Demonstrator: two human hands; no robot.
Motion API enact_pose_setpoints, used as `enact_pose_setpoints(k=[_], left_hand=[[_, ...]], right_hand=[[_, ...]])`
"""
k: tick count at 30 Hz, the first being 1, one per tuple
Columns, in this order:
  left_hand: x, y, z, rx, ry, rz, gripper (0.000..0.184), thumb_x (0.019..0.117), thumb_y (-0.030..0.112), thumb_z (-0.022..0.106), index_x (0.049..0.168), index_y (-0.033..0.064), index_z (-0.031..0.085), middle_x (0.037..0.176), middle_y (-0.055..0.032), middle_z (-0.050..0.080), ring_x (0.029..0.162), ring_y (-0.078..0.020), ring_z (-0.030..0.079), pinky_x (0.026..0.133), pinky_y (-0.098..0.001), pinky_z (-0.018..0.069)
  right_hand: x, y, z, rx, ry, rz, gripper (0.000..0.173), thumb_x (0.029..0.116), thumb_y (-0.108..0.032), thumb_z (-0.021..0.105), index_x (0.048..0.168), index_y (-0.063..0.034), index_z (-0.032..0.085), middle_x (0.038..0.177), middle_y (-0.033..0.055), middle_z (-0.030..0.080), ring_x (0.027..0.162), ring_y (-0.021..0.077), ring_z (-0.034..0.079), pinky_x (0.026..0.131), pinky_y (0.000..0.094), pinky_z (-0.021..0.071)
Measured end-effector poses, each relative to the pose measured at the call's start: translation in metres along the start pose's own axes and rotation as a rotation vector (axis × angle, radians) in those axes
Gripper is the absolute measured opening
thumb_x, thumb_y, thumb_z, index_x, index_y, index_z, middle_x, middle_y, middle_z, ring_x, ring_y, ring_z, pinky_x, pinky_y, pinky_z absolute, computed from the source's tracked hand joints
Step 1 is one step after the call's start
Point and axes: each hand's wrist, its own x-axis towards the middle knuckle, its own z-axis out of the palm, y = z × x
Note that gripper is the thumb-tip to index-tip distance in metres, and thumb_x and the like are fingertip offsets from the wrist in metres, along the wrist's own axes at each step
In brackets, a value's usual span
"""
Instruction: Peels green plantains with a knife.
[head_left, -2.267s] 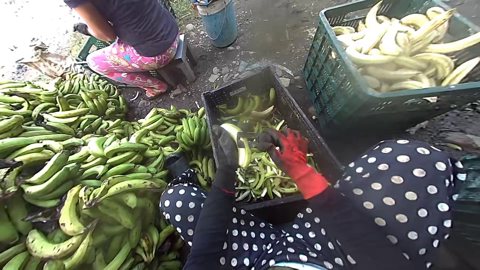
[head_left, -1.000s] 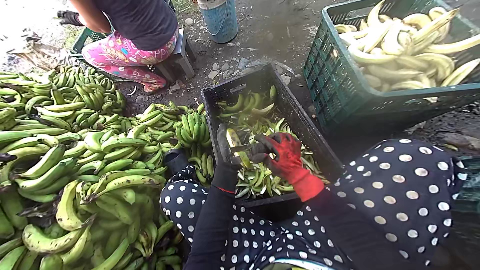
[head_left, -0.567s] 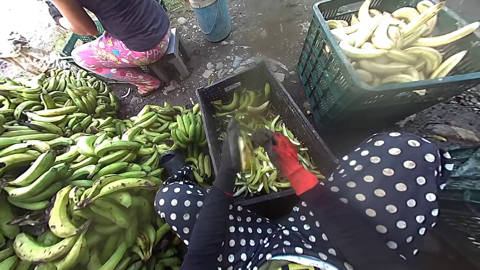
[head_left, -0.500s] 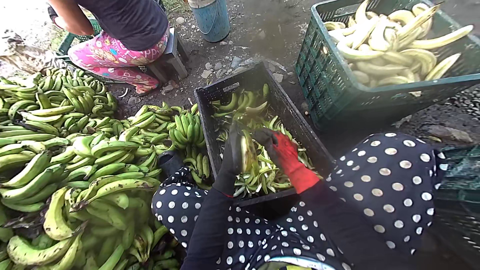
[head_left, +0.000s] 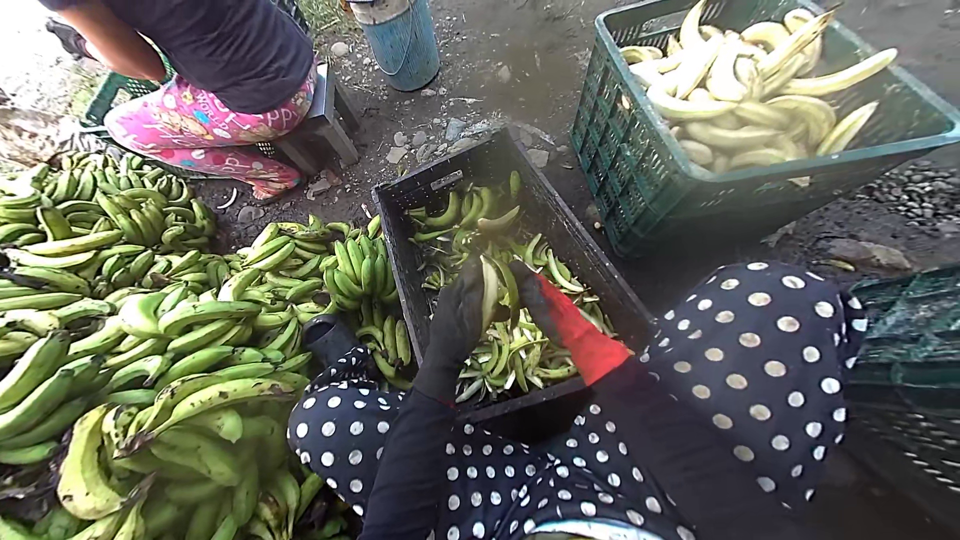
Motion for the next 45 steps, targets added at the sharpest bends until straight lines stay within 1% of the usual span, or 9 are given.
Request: enact_pose_setpoints(k=[4, 8, 15, 23, 31, 34, 39, 42, 45], left_hand=[[-0.006, -0.002, 0.005, -0.289, 0.040, 0.020, 0.063, 0.1062, 0.047, 0.025, 0.130, -0.0015, 0.058, 0.081, -0.0036, 0.066, 0.070, -0.0089, 0.065, 0.070, -0.0317, 0.0588], [0.009, -0.012, -0.008, -0.881, 0.039, -0.196, 0.053, 0.1030, 0.062, 0.032, 0.117, 0.0185, 0.059, 0.076, -0.0015, 0.064, 0.060, -0.0128, 0.063, 0.054, -0.0307, 0.0569], [-0.005, -0.011, -0.032, -0.882, 0.024, -0.157, 0.026, 0.1078, 0.026, 0.041, 0.120, 0.0168, 0.062, 0.091, 0.0017, 0.066, 0.076, -0.0050, 0.064, 0.068, -0.0226, 0.0558], [-0.002, -0.004, -0.028, -0.862, -0.014, -0.284, 0.033, 0.1075, 0.041, 0.038, 0.112, 0.0201, 0.062, 0.077, 0.0025, 0.060, 0.062, -0.0060, 0.058, 0.057, -0.0236, 0.0523], [-0.009, -0.015, -0.002, -0.172, 0.110, -0.004, 0.060, 0.1041, 0.043, 0.025, 0.145, 0.0060, 0.050, 0.129, -0.0121, 0.063, 0.110, -0.0148, 0.062, 0.096, -0.0406, 0.0523], [-0.013, 0.002, 0.009, -0.410, 0.050, -0.040, 0.048, 0.1056, 0.029, 0.031, 0.138, 0.0035, 0.055, 0.110, -0.0074, 0.068, 0.093, -0.0112, 0.066, 0.086, -0.0343, 0.0577], [0.007, -0.004, -0.016, -1.052, -0.030, -0.205, 0.049, 0.1024, 0.059, 0.040, 0.115, 0.0182, 0.064, 0.081, -0.0038, 0.065, 0.062, -0.0137, 0.062, 0.055, -0.0319, 0.0564], [0.007, -0.007, -0.032, -0.922, -0.118, -0.079, 0.038, 0.1021, 0.048, 0.046, 0.125, 0.0216, 0.062, 0.095, -0.0018, 0.069, 0.076, -0.0113, 0.067, 0.066, -0.0313, 0.0598], [0.003, -0.001, -0.037, -0.812, -0.093, -0.078, 0.035, 0.1052, 0.041, 0.039, 0.125, 0.0228, 0.062, 0.092, 0.0009, 0.067, 0.072, -0.0076, 0.064, 0.064, -0.0274, 0.0575]], right_hand=[[0.008, 0.014, -0.005, 0.078, 0.090, 0.022, 0.042, 0.1111, -0.024, 0.036, 0.146, -0.0079, 0.053, 0.128, 0.0201, 0.065, 0.116, 0.0303, 0.064, 0.101, 0.0511, 0.0492], [0.001, 0.007, -0.005, -0.013, 0.070, -0.122, 0.039, 0.1076, -0.020, 0.044, 0.141, -0.0029, 0.057, 0.128, 0.0217, 0.066, 0.118, 0.0338, 0.064, 0.102, 0.0539, 0.0488], [-0.022, -0.001, -0.003, -0.400, 0.129, -0.546, 0.078, 0.0864, -0.083, 0.037, 0.133, -0.0294, 0.069, 0.124, 0.0166, 0.067, 0.121, 0.0428, 0.058, 0.103, 0.0706, 0.0356], [-0.027, -0.012, -0.007, -0.376, 0.018, -0.390, 0.064, 0.0909, -0.072, 0.046, 0.134, -0.0299, 0.069, 0.123, 0.0169, 0.067, 0.120, 0.0418, 0.058, 0.101, 0.0698, 0.0369], [-0.006, -0.004, 0.009, -0.081, -0.041, 0.079, 0.047, 0.1068, -0.044, 0.043, 0.142, -0.0172, 0.060, 0.129, 0.0174, 0.066, 0.120, 0.0340, 0.062, 0.102, 0.0597, 0.0451], [0.001, 0.022, 0.006, 0.101, -0.030, 0.030, 0.046, 0.1104, -0.033, 0.035, 0.145, -0.0081, 0.054, 0.125, 0.0192, 0.066, 0.109, 0.0295, 0.065, 0.098, 0.0513, 0.0499], [0.000, 0.022, -0.008, 0.076, 0.043, -0.066, 0.041, 0.1084, -0.028, 0.042, 0.139, -0.0081, 0.060, 0.130, 0.0181, 0.066, 0.118, 0.0300, 0.063, 0.103, 0.0521, 0.0481], [-0.013, 0.001, -0.024, -0.243, -0.046, -0.179, 0.043, 0.1026, -0.043, 0.052, 0.134, -0.0183, 0.067, 0.127, 0.0171, 0.067, 0.121, 0.0374, 0.062, 0.100, 0.0639, 0.0456], [-0.031, -0.006, -0.031, -0.407, -0.075, -0.430, 0.071, 0.0923, -0.078, 0.035, 0.134, -0.0305, 0.068, 0.122, 0.0146, 0.069, 0.116, 0.0391, 0.062, 0.095, 0.0676, 0.0439]])
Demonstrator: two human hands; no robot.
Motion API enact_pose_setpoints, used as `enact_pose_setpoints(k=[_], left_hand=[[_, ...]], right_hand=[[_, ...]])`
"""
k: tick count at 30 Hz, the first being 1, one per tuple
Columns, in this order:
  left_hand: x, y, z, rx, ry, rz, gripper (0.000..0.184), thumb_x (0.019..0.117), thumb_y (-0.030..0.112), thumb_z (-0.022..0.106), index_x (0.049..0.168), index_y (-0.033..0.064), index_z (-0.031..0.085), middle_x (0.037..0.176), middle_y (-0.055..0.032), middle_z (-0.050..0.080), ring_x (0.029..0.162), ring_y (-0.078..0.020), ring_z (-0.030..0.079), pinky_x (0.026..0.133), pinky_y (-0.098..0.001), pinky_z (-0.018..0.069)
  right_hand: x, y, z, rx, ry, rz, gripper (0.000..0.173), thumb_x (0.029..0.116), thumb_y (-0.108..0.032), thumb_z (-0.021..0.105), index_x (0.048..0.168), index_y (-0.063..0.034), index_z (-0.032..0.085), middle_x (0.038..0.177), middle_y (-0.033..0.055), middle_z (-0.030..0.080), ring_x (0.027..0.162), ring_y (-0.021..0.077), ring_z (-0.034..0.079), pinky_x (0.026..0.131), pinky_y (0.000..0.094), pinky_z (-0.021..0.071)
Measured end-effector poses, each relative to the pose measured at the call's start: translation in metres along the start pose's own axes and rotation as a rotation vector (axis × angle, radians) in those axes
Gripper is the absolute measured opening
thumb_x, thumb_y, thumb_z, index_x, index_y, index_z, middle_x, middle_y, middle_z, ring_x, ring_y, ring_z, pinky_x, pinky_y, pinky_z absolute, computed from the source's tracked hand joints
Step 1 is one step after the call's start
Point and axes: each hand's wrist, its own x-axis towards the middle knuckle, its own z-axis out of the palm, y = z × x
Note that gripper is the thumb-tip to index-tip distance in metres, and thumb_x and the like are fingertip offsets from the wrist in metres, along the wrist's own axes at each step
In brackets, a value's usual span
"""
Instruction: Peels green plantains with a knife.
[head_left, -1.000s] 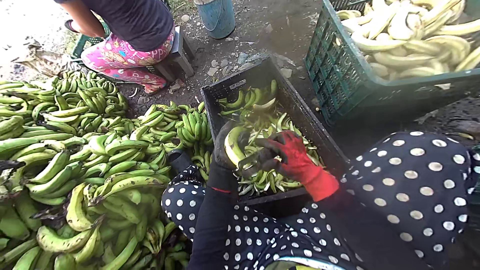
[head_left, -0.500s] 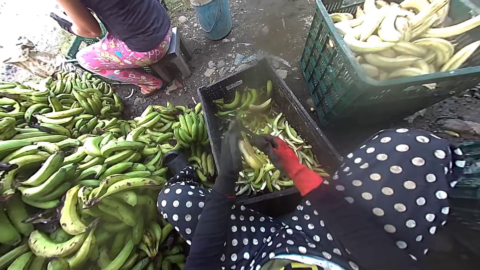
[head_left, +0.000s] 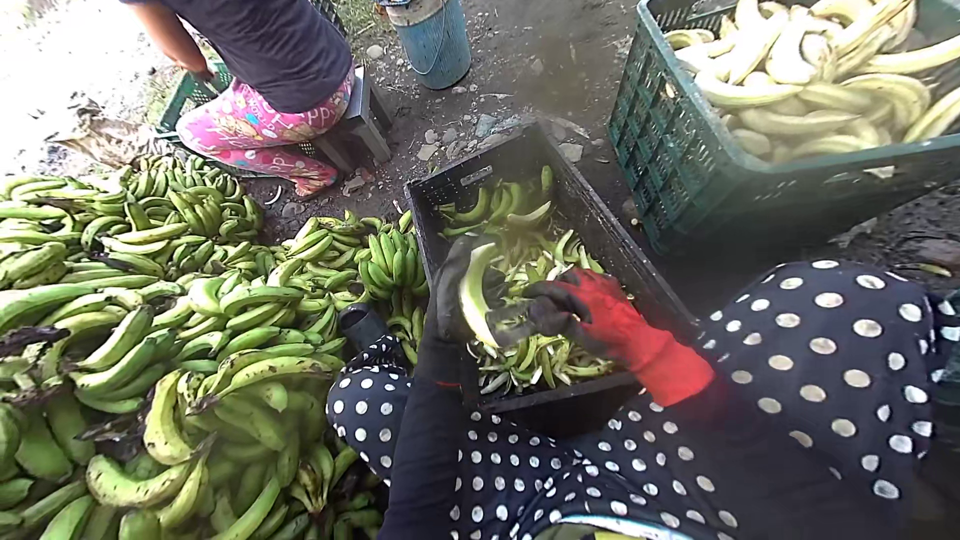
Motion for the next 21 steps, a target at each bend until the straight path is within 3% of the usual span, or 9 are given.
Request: enact_pose_setpoints(k=[2, 7, 10, 12, 13, 14, 15, 19, 21], left_hand=[[0.000, 0.002, 0.003, -0.034, 0.036, -0.021, 0.034, 0.1065, 0.041, 0.037, 0.120, 0.0231, 0.063, 0.078, 0.0021, 0.063, 0.058, -0.0055, 0.058, 0.053, -0.0233, 0.0528], [-0.003, 0.001, 0.004, 0.062, 0.069, -0.078, 0.040, 0.1077, 0.046, 0.036, 0.121, 0.0207, 0.064, 0.079, 0.0008, 0.063, 0.058, -0.0066, 0.058, 0.053, -0.0238, 0.0529], [-0.008, -0.002, 0.004, 0.233, 0.081, -0.016, 0.038, 0.1075, 0.041, 0.038, 0.127, 0.0188, 0.063, 0.095, -0.0004, 0.067, 0.076, -0.0071, 0.063, 0.068, -0.0271, 0.0565], [-0.009, -0.011, -0.003, 0.444, 0.038, 0.119, 0.048, 0.1007, 0.038, 0.048, 0.141, 0.0132, 0.056, 0.125, -0.0046, 0.065, 0.105, -0.0104, 0.063, 0.091, -0.0353, 0.0541], [-0.005, -0.018, -0.005, 0.515, 0.030, 0.184, 0.055, 0.0997, 0.044, 0.046, 0.143, 0.0113, 0.053, 0.131, -0.0064, 0.063, 0.111, -0.0121, 0.062, 0.096, -0.0381, 0.0533], [-0.002, -0.025, -0.006, 0.573, 0.040, 0.231, 0.058, 0.1032, 0.047, 0.036, 0.144, 0.0090, 0.052, 0.135, -0.0088, 0.061, 0.115, -0.0142, 0.061, 0.099, -0.0405, 0.0525], [0.000, -0.030, -0.003, 0.599, 0.071, 0.238, 0.059, 0.1049, 0.045, 0.030, 0.144, 0.0077, 0.051, 0.134, -0.0106, 0.062, 0.114, -0.0159, 0.062, 0.098, -0.0418, 0.0524], [-0.001, -0.030, 0.009, 0.620, 0.091, 0.202, 0.054, 0.1055, 0.038, 0.031, 0.144, 0.0075, 0.052, 0.138, -0.0098, 0.059, 0.120, -0.0131, 0.059, 0.103, -0.0386, 0.0502], [0.002, -0.024, 0.009, 0.518, 0.131, 0.106, 0.050, 0.1065, 0.041, 0.029, 0.139, 0.0150, 0.057, 0.122, -0.0042, 0.066, 0.101, -0.0111, 0.065, 0.087, -0.0366, 0.0573]], right_hand=[[-0.006, -0.002, -0.003, -0.035, 0.029, -0.083, 0.075, 0.0888, -0.083, 0.034, 0.133, -0.0322, 0.069, 0.120, 0.0129, 0.069, 0.116, 0.0379, 0.062, 0.099, 0.0683, 0.0397], [-0.006, -0.011, -0.007, -0.063, -0.035, -0.048, 0.065, 0.0888, -0.075, 0.046, 0.131, -0.0314, 0.069, 0.125, 0.0133, 0.068, 0.123, 0.0390, 0.058, 0.107, 0.0681, 0.0330], [0.001, -0.020, -0.001, -0.045, -0.086, 0.082, 0.062, 0.0909, -0.072, 0.048, 0.132, -0.0304, 0.069, 0.126, 0.0154, 0.067, 0.122, 0.0402, 0.058, 0.101, 0.0675, 0.0382], [0.010, -0.026, 0.006, 0.007, -0.056, 0.232, 0.052, 0.0950, -0.059, 0.057, 0.133, -0.0262, 0.068, 0.127, 0.0202, 0.065, 0.122, 0.0433, 0.057, 0.100, 0.0681, 0.0389], [0.016, -0.027, 0.010, 0.033, -0.020, 0.315, 0.050, 0.0958, -0.056, 0.058, 0.133, -0.0247, 0.068, 0.128, 0.0213, 0.064, 0.123, 0.0438, 0.057, 0.100, 0.0679, 0.0393], [0.022, -0.027, 0.014, 0.073, 0.024, 0.395, 0.048, 0.0969, -0.052, 0.060, 0.133, -0.0211, 0.068, 0.129, 0.0235, 0.063, 0.122, 0.0453, 0.057, 0.099, 0.0687, 0.0399], [0.028, -0.024, 0.017, 0.112, 0.059, 0.465, 0.048, 0.0984, -0.049, 0.059, 0.135, -0.0185, 0.066, 0.129, 0.0246, 0.063, 0.122, 0.0463, 0.057, 0.097, 0.0697, 0.0414], [0.034, 0.010, 0.013, 0.269, 0.169, 0.571, 0.038, 0.1059, -0.033, 0.053, 0.138, -0.0154, 0.062, 0.125, 0.0227, 0.067, 0.116, 0.0435, 0.062, 0.094, 0.0693, 0.0455], [0.025, 0.017, -0.007, 0.300, 0.231, 0.539, 0.037, 0.1072, -0.032, 0.051, 0.139, -0.0153, 0.060, 0.124, 0.0217, 0.067, 0.114, 0.0422, 0.064, 0.093, 0.0687, 0.0467]])
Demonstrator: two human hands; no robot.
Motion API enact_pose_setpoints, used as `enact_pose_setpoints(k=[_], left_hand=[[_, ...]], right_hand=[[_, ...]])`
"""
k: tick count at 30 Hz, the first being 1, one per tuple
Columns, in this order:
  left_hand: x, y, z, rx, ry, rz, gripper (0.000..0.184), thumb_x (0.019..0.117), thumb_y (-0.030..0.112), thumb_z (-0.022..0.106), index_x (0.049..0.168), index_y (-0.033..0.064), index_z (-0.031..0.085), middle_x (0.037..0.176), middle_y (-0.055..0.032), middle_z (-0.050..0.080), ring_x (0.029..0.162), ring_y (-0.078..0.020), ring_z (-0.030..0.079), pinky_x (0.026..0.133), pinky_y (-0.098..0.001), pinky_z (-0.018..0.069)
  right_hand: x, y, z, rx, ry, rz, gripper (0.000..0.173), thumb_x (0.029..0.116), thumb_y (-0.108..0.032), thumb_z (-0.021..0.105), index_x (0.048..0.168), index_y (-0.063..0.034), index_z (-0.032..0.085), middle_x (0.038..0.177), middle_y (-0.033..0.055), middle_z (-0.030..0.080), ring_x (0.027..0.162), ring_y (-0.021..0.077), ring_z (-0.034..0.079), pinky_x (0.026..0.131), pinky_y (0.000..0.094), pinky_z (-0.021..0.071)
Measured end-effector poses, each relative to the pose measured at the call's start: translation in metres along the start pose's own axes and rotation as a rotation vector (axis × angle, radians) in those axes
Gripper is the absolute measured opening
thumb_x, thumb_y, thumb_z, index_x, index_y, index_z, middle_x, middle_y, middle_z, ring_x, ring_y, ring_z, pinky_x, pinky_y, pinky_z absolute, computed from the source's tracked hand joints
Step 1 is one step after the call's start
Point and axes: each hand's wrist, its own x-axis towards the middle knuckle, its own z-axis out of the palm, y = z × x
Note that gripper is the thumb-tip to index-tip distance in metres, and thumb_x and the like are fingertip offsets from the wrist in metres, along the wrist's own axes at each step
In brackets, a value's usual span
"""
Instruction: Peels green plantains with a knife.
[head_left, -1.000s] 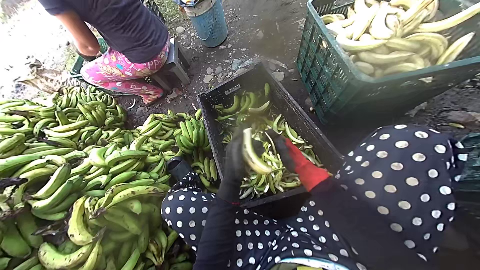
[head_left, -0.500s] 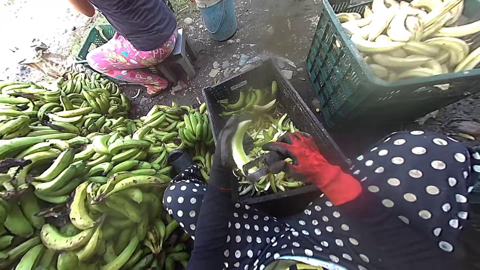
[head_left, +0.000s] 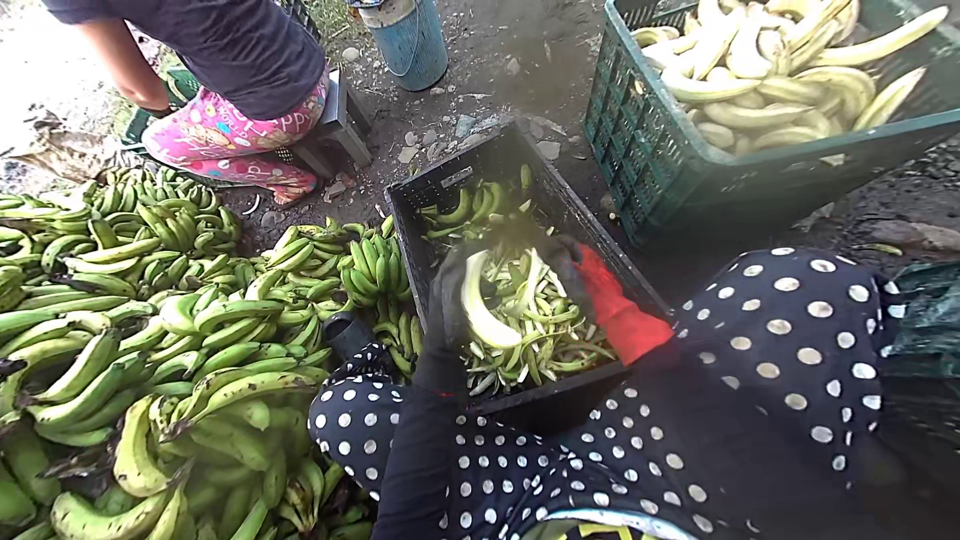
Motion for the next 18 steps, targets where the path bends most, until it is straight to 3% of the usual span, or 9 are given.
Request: enact_pose_setpoints(k=[1, 3, 6, 8, 10, 12, 14, 16, 18], left_hand=[[0.002, 0.003, -0.003, 0.037, 0.010, -0.058, 0.049, 0.1067, 0.040, 0.030, 0.139, 0.0161, 0.058, 0.120, -0.0048, 0.066, 0.100, -0.0130, 0.065, 0.086, -0.0390, 0.0574], [0.007, 0.004, -0.014, 0.282, -0.013, -0.151, 0.051, 0.1071, 0.043, 0.033, 0.145, 0.0165, 0.054, 0.134, -0.0092, 0.063, 0.118, -0.0202, 0.062, 0.100, -0.0482, 0.0508], [0.016, 0.002, -0.021, 0.695, -0.200, -0.336, 0.069, 0.1028, 0.065, 0.032, 0.150, 0.0180, 0.048, 0.139, -0.0147, 0.061, 0.130, -0.0322, 0.057, 0.107, -0.0621, 0.0440], [0.014, -0.008, -0.016, 0.927, -0.415, -0.452, 0.066, 0.1037, 0.063, 0.036, 0.144, 0.0144, 0.054, 0.130, -0.0188, 0.065, 0.123, -0.0382, 0.061, 0.102, -0.0657, 0.0459], [0.012, -0.022, -0.005, 1.016, -0.630, -0.528, 0.063, 0.1019, 0.064, 0.041, 0.135, 0.0153, 0.062, 0.121, -0.0194, 0.068, 0.115, -0.0394, 0.064, 0.096, -0.0671, 0.0479], [0.022, -0.014, 0.017, 0.960, -0.706, -0.482, 0.061, 0.1011, 0.065, 0.041, 0.136, 0.0181, 0.060, 0.118, -0.0174, 0.069, 0.112, -0.0370, 0.065, 0.095, -0.0656, 0.0492], [0.044, 0.025, 0.047, 0.738, -0.570, -0.284, 0.062, 0.1039, 0.057, 0.044, 0.149, 0.0142, 0.050, 0.126, -0.0168, 0.067, 0.116, -0.0307, 0.065, 0.101, -0.0571, 0.0500], [0.070, 0.060, 0.082, 0.370, -0.393, -0.003, 0.056, 0.1054, 0.042, 0.049, 0.151, 0.0098, 0.044, 0.129, -0.0139, 0.065, 0.112, -0.0208, 0.066, 0.097, -0.0451, 0.0549], [0.099, 0.089, 0.110, 0.048, -0.422, 0.178, 0.057, 0.1048, 0.044, 0.048, 0.156, 0.0221, 0.036, 0.136, -0.0075, 0.060, 0.111, -0.0180, 0.066, 0.089, -0.0431, 0.0589]], right_hand=[[-0.002, -0.002, -0.015, -0.019, 0.017, -0.031, 0.037, 0.1076, -0.032, 0.050, 0.140, -0.0159, 0.060, 0.124, 0.0215, 0.067, 0.114, 0.0420, 0.064, 0.093, 0.0683, 0.0473], [-0.001, -0.006, -0.048, -0.106, 0.057, -0.090, 0.037, 0.1076, -0.033, 0.050, 0.139, -0.0153, 0.060, 0.123, 0.0226, 0.067, 0.112, 0.0437, 0.064, 0.091, 0.0696, 0.0475], [0.017, 0.004, -0.096, -0.163, 0.135, -0.108, 0.038, 0.1072, -0.036, 0.050, 0.138, -0.0160, 0.060, 0.124, 0.0218, 0.067, 0.113, 0.0425, 0.065, 0.091, 0.0697, 0.0475], [0.024, 0.019, -0.126, -0.020, 0.207, -0.132, 0.038, 0.1067, -0.034, 0.049, 0.139, -0.0163, 0.060, 0.124, 0.0148, 0.068, 0.107, 0.0293, 0.067, 0.091, 0.0578, 0.0521], [0.009, 0.023, -0.146, 0.253, 0.326, -0.245, 0.036, 0.1090, -0.037, 0.044, 0.136, -0.0178, 0.057, 0.111, -0.0021, 0.067, 0.080, 0.0039, 0.061, 0.071, 0.0262, 0.0534], [0.003, 0.015, -0.163, 0.606, 0.460, -0.234, 0.037, 0.1115, -0.040, 0.034, 0.135, -0.0173, 0.051, 0.112, -0.0049, 0.068, 0.068, 0.0017, 0.059, 0.058, 0.0207, 0.0499], [-0.001, 0.012, -0.177, 0.765, 0.587, -0.174, 0.039, 0.1104, -0.050, 0.029, 0.136, -0.0254, 0.044, 0.115, -0.0077, 0.069, 0.067, 0.0060, 0.064, 0.054, 0.0245, 0.0530], [-0.004, 0.016, -0.180, 0.811, 0.683, -0.139, 0.045, 0.1097, -0.054, 0.029, 0.143, -0.0274, 0.044, 0.109, -0.0071, 0.070, 0.069, 0.0078, 0.066, 0.056, 0.0272, 0.0558], [-0.005, 0.021, -0.183, 0.823, 0.725, -0.100, 0.049, 0.1089, -0.058, 0.027, 0.139, -0.0271, 0.050, 0.097, -0.0035, 0.070, 0.068, 0.0117, 0.067, 0.057, 0.0330, 0.0575]])
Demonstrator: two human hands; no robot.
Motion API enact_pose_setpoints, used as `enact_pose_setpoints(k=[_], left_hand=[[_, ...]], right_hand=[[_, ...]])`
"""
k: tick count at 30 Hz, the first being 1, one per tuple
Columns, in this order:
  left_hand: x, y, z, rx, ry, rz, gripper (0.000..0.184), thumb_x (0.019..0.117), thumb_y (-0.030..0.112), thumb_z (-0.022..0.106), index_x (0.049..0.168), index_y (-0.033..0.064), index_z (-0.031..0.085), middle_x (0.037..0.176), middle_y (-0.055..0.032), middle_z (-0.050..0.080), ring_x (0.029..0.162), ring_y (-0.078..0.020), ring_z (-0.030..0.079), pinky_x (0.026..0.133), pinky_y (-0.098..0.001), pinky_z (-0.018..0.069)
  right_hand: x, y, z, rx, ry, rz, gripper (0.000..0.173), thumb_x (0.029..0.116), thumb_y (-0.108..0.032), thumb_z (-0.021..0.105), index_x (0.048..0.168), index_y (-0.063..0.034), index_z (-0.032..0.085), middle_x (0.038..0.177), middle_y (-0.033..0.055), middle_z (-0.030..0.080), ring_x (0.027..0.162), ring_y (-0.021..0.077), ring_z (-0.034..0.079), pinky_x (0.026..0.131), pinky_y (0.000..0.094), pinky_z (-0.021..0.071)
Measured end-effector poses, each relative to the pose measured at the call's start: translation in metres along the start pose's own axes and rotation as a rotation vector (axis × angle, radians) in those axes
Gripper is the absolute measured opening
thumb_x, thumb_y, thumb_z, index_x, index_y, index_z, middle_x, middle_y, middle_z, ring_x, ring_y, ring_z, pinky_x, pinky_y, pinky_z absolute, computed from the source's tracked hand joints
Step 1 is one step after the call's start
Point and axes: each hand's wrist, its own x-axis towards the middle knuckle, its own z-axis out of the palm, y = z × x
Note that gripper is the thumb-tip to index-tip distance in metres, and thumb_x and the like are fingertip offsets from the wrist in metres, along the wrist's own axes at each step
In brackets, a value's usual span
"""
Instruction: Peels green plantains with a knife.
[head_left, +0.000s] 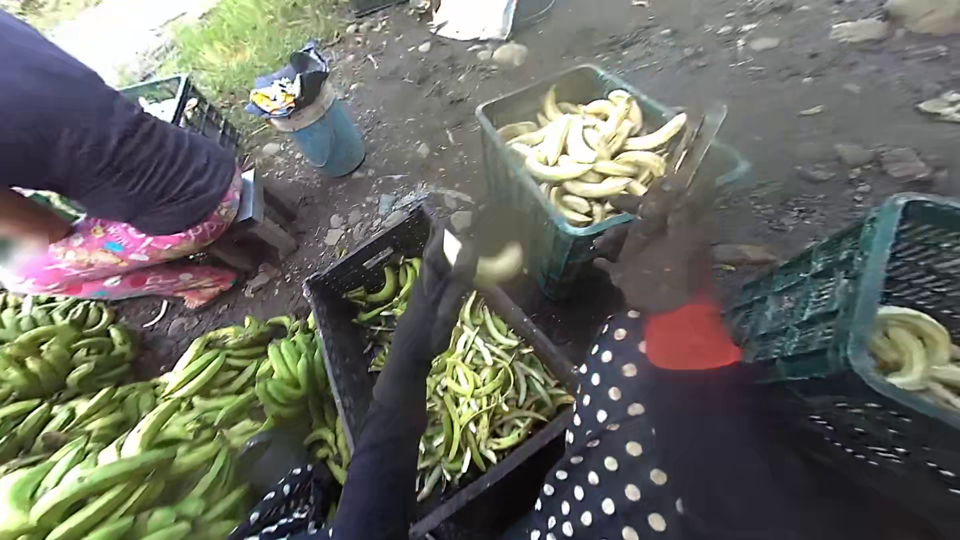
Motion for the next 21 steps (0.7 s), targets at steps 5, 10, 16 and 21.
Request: enact_pose_setpoints(k=[5, 10, 16, 21], left_hand=[[0.032, -0.007, -0.007, 0.012, -0.056, 0.091, 0.068, 0.1025, 0.051, 0.052, 0.162, 0.0360, 0.022, 0.147, -0.0025, 0.054, 0.124, -0.0214, 0.061, 0.099, -0.0485, 0.0560], [-0.026, -0.144, -0.038, 0.972, -0.365, -0.664, 0.084, 0.0968, 0.054, 0.061, 0.161, 0.0122, 0.027, 0.150, -0.0234, 0.048, 0.136, -0.0431, 0.050, 0.106, -0.0670, 0.0425], [-0.096, -0.223, -0.010, 0.811, -0.390, -0.764, 0.066, 0.0967, 0.028, 0.064, 0.154, 0.0046, 0.041, 0.155, -0.0230, 0.043, 0.141, -0.0407, 0.045, 0.113, -0.0611, 0.0385], [-0.093, -0.190, -0.004, 0.862, -0.390, -0.949, 0.057, 0.0966, 0.043, 0.059, 0.145, 0.0133, 0.054, 0.148, -0.0210, 0.052, 0.135, -0.0442, 0.050, 0.103, -0.0713, 0.0416]], right_hand=[[0.008, -0.006, -0.012, 0.250, 0.061, 0.228, 0.069, 0.1021, -0.072, 0.021, 0.126, -0.0235, 0.062, 0.089, 0.0030, 0.067, 0.074, 0.0217, 0.067, 0.065, 0.0486, 0.0585], [0.006, -0.012, -0.003, 0.405, 0.052, 0.337, 0.076, 0.1032, -0.069, 0.009, 0.126, -0.0208, 0.062, 0.085, 0.0038, 0.064, 0.076, 0.0240, 0.068, 0.073, 0.0547, 0.0584], [0.007, 0.014, 0.003, 0.474, -0.050, 0.282, 0.064, 0.1043, -0.067, 0.019, 0.133, -0.0225, 0.055, 0.105, 0.0050, 0.070, 0.079, 0.0253, 0.069, 0.068, 0.0538, 0.0596], [0.003, 0.023, 0.004, 0.443, -0.219, 0.044, 0.059, 0.1113, -0.049, 0.017, 0.158, -0.0129, 0.021, 0.116, 0.0118, 0.063, 0.079, 0.0237, 0.068, 0.065, 0.0470, 0.0590]])
